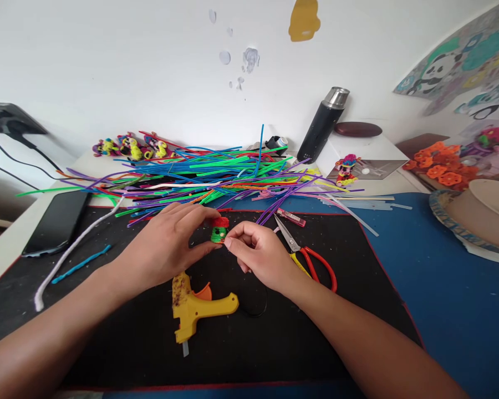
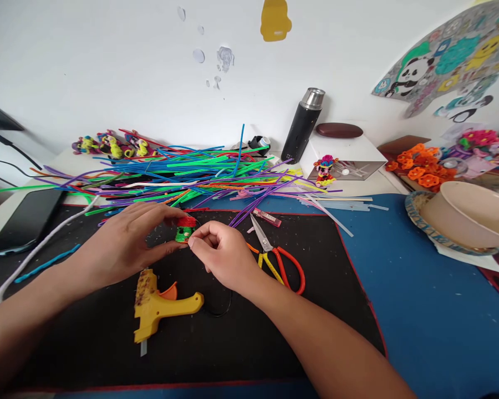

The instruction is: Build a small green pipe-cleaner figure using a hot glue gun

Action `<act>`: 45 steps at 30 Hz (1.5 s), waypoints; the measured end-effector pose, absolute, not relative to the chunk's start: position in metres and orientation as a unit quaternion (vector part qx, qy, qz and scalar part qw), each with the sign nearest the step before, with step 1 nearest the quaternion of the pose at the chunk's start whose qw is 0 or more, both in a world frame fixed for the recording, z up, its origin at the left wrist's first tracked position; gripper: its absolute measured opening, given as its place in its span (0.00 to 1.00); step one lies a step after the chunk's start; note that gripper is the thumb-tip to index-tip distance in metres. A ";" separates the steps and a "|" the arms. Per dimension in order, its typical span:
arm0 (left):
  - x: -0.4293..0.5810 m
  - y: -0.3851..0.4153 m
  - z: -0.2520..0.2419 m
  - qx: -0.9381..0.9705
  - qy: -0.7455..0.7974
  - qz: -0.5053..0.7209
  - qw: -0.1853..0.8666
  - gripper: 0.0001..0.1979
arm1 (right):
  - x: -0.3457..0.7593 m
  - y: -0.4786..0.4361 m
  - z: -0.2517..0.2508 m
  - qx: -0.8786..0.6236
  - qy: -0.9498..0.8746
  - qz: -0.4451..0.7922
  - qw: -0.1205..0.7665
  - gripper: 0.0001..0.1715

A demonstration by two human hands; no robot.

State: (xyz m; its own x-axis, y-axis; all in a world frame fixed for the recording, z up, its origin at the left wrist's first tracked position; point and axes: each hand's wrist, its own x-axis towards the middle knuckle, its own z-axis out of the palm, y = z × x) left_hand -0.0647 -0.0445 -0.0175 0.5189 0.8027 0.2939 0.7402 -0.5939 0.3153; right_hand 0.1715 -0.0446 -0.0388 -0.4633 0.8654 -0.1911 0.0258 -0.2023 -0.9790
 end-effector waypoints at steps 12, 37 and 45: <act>-0.063 -0.046 -0.015 0.866 0.445 0.215 0.079 0.17 | 0.171 -0.045 -0.037 -0.413 -0.539 0.662 0.317 0.06; -0.051 -0.050 -0.008 0.776 0.516 0.246 0.267 0.20 | 0.168 -0.047 -0.029 -0.446 -0.506 0.671 0.306 0.07; -0.050 -0.052 -0.007 0.772 0.525 0.246 0.261 0.20 | 0.168 -0.048 -0.028 -0.454 -0.513 0.664 0.299 0.09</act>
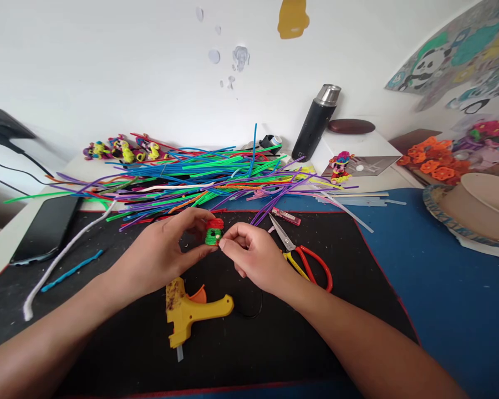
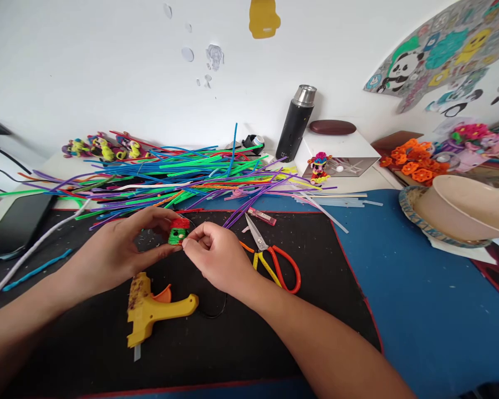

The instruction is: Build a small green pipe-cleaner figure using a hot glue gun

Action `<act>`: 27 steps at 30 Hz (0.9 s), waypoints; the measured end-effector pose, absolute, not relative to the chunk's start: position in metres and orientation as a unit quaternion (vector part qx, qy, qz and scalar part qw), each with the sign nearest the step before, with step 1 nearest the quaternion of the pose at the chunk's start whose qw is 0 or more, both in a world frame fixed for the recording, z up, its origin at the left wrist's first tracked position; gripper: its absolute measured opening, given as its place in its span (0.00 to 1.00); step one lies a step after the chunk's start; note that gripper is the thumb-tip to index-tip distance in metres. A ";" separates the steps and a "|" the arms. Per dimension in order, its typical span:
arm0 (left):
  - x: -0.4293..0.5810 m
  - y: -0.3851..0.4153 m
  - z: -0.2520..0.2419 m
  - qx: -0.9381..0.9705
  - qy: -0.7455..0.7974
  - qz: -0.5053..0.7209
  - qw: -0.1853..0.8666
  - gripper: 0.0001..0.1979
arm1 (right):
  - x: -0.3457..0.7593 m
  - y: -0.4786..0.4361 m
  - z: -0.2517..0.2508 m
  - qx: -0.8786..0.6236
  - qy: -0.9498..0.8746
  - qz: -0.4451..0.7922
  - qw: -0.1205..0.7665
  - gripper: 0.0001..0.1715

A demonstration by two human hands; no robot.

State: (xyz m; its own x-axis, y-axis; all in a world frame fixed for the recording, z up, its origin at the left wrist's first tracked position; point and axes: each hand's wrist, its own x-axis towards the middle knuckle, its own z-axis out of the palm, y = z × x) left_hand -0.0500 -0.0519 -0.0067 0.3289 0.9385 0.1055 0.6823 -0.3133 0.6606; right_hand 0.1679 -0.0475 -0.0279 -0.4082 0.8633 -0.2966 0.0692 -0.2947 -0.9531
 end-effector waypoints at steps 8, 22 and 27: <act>-0.050 -0.051 -0.007 0.760 0.526 0.245 0.292 0.22 | 0.168 -0.047 -0.034 -0.444 -0.515 0.667 0.305 0.10; -0.050 -0.047 -0.008 0.728 0.534 0.262 0.342 0.23 | 0.170 -0.048 -0.038 -0.412 -0.537 0.665 0.316 0.13; -0.050 -0.047 -0.009 0.728 0.534 0.261 0.341 0.24 | 0.171 -0.048 -0.043 -0.414 -0.541 0.663 0.310 0.14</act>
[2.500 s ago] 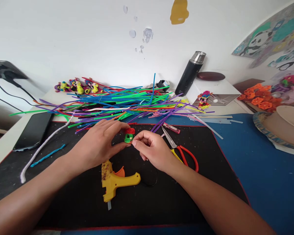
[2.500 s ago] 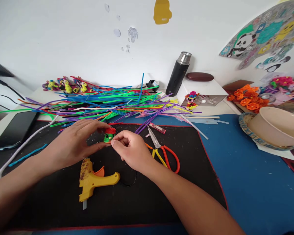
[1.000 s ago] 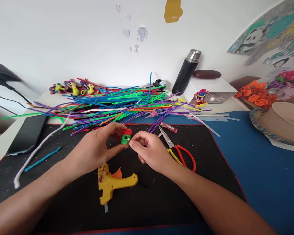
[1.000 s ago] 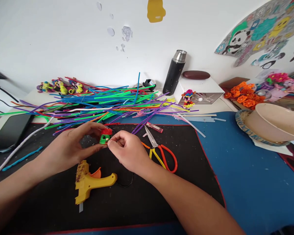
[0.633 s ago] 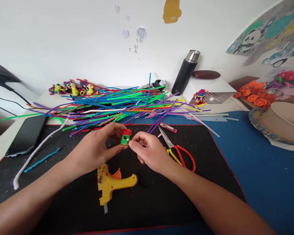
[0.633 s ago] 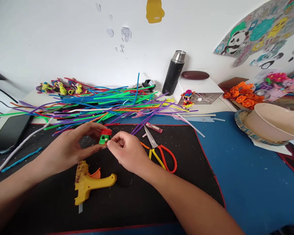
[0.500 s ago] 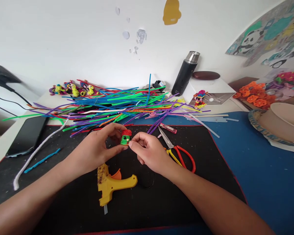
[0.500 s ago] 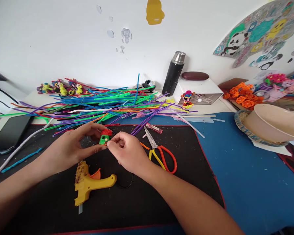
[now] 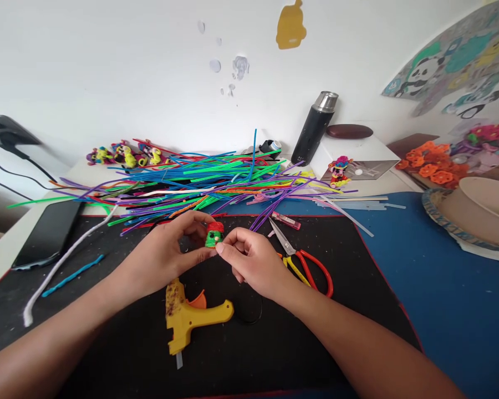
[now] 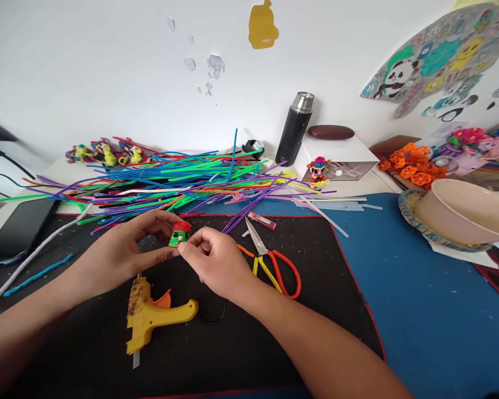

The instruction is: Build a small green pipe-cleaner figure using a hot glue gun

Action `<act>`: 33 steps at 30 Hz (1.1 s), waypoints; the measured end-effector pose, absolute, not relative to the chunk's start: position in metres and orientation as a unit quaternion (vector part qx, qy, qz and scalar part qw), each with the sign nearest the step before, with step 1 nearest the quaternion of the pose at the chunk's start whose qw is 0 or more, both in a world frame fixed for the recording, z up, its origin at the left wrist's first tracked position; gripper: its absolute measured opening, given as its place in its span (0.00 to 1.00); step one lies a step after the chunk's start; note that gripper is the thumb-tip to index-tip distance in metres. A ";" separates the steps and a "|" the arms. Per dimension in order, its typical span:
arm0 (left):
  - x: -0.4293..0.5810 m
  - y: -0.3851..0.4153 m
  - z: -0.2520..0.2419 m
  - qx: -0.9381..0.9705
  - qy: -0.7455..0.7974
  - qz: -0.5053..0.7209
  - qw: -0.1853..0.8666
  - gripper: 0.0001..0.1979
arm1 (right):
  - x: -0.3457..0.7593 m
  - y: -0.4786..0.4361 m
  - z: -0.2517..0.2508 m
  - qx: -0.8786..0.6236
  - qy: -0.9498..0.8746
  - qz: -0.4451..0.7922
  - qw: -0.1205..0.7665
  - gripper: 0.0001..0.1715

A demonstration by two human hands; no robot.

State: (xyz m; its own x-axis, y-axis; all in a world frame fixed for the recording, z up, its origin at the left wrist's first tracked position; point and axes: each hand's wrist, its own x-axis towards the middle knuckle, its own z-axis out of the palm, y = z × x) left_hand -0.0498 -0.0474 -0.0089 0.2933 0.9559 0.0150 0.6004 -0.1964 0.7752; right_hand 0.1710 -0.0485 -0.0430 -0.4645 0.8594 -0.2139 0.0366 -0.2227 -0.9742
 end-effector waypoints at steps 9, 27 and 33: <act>-0.050 -0.049 -0.009 0.738 0.531 0.256 0.327 0.22 | 0.170 -0.048 -0.043 -0.420 -0.540 0.663 0.303 0.15; -0.050 -0.049 -0.011 0.737 0.529 0.251 0.337 0.22 | 0.170 -0.048 -0.039 -0.446 -0.568 0.627 0.294 0.13; -0.051 -0.048 -0.010 0.727 0.525 0.260 0.357 0.22 | 0.170 -0.048 -0.039 -0.429 -0.555 0.645 0.303 0.14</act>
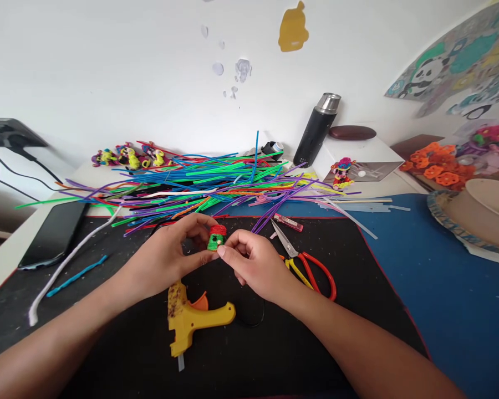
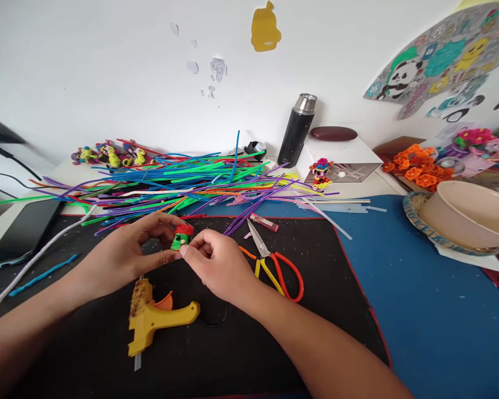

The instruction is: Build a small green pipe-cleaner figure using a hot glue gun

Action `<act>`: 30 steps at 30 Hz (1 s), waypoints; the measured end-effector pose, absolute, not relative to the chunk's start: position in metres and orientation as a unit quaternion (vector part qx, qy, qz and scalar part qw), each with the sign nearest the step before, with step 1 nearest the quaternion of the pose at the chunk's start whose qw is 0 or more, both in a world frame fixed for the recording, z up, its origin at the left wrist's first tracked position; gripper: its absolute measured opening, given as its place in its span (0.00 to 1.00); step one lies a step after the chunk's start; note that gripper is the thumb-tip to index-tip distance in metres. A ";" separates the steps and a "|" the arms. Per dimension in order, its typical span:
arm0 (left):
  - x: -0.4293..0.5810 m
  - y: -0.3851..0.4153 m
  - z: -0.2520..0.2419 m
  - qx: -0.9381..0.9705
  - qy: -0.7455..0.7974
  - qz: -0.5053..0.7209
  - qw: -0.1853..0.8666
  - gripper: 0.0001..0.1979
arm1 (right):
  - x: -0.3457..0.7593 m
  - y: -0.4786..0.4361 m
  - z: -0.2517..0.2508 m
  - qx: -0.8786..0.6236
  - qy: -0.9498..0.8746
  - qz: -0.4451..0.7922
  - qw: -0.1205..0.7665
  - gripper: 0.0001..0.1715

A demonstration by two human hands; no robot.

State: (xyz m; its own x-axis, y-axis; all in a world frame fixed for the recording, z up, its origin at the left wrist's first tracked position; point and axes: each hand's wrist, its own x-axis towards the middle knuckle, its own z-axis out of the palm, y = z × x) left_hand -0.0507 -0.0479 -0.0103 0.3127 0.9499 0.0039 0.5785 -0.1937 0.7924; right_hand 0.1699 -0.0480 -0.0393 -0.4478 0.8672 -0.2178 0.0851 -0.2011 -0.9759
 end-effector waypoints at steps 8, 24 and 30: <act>-0.053 -0.048 -0.013 0.692 0.529 0.287 0.399 0.25 | 0.171 -0.047 -0.037 -0.400 -0.533 0.673 0.322 0.17; -0.051 -0.047 -0.014 0.639 0.480 0.329 0.503 0.24 | 0.170 -0.045 -0.041 -0.347 -0.490 0.730 0.327 0.20; -0.051 -0.049 -0.010 0.599 0.442 0.332 0.580 0.25 | 0.170 -0.045 -0.042 -0.361 -0.496 0.713 0.339 0.17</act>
